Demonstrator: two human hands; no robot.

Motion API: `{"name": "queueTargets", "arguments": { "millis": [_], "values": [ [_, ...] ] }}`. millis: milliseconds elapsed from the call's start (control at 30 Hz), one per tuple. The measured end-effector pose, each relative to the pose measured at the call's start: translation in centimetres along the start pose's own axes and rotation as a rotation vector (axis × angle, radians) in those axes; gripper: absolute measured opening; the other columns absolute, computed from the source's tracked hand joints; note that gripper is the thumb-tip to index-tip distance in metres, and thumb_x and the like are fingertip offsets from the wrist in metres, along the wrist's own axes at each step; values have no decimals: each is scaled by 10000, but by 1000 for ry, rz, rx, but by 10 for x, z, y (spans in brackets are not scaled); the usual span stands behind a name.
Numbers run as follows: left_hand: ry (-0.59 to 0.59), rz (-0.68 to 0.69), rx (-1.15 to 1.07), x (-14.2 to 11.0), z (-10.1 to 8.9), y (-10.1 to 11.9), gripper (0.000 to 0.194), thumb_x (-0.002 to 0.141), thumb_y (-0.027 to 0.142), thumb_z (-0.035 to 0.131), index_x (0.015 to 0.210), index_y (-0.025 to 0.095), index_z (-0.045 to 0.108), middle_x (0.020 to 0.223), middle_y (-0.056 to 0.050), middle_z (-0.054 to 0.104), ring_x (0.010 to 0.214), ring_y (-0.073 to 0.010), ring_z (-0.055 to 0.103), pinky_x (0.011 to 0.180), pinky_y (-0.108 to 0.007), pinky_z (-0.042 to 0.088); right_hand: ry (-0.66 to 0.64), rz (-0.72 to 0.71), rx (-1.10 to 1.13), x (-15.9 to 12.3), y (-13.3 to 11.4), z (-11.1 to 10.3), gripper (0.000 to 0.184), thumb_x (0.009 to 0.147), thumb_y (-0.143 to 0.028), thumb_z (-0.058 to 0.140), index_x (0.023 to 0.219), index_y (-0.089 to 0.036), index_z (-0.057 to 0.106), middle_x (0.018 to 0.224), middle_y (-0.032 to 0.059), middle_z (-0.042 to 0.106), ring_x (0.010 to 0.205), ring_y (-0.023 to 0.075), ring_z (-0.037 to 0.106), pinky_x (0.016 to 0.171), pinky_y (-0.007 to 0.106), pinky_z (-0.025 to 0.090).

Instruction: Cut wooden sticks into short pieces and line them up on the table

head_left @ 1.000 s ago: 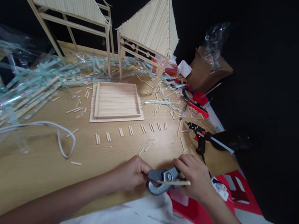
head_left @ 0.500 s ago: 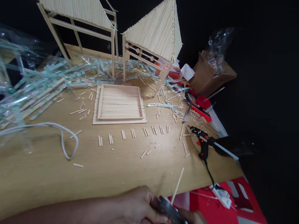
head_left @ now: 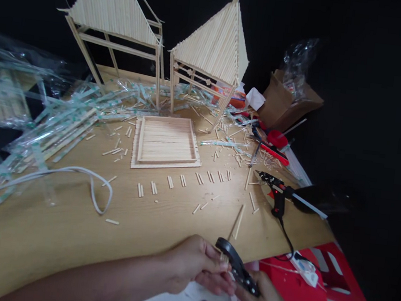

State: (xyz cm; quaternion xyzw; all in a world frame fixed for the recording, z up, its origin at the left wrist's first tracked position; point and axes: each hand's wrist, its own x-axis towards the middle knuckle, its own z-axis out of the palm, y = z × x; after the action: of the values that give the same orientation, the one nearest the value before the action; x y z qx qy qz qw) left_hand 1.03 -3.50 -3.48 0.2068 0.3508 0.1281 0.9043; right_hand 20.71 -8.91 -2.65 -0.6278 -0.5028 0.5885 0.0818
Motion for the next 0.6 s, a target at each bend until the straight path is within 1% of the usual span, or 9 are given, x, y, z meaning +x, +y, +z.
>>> {"name": "queueTargets", "arguments": {
  "millis": [67,133,233,333,400,467,533,600],
  "values": [
    [5,40,18,1,-7,6,263,661,338,737,757,97,697,783,-103,719,684,-154,680,565,-200,470,64,-45,-10,3,-5,-4,362,778,-482,533,694,-138,608,589,-18,483,573,115,408,539,214,349],
    [27,107,39,1,-14,14,266,683,346,724,809,113,694,865,-107,724,769,-167,687,588,-195,474,194,-72,-75,6,-13,-11,356,783,-475,517,688,-142,595,594,-11,506,582,129,435,534,220,347],
    [87,252,117,1,-22,26,281,743,380,675,853,123,695,951,-112,715,863,-173,678,625,-189,479,453,-69,-279,17,-30,-25,339,790,-476,505,701,-161,594,623,6,559,592,151,487,524,229,335],
    [115,308,120,0,-25,32,285,754,386,669,879,131,693,949,-106,716,863,-172,679,598,-178,476,637,-115,-512,37,-50,-32,304,800,-455,500,712,-185,608,736,41,629,691,182,562,598,245,355],
    [109,304,94,-1,-27,33,278,753,377,673,886,134,692,945,-105,717,852,-170,682,580,-171,474,696,-93,-595,52,-60,-30,311,802,-461,495,713,-190,619,775,65,652,715,196,587,604,254,349],
    [103,291,67,-1,-29,33,269,750,365,680,890,136,692,956,-107,716,853,-167,683,575,-165,475,708,-31,-654,64,-66,-26,329,795,-474,495,717,-186,631,784,93,667,702,209,600,577,262,332],
    [104,271,48,-2,-30,34,267,748,357,684,900,138,691,970,-110,714,860,-166,681,578,-163,479,706,20,-689,73,-66,-23,330,785,-469,501,724,-177,641,768,112,674,677,214,603,545,265,310],
    [107,263,46,-3,-31,36,271,750,357,683,907,137,690,984,-113,711,874,-165,678,593,-166,485,689,37,-665,77,-61,-24,299,779,-425,503,717,-169,644,716,109,670,635,200,594,521,260,293]
  ]
}}
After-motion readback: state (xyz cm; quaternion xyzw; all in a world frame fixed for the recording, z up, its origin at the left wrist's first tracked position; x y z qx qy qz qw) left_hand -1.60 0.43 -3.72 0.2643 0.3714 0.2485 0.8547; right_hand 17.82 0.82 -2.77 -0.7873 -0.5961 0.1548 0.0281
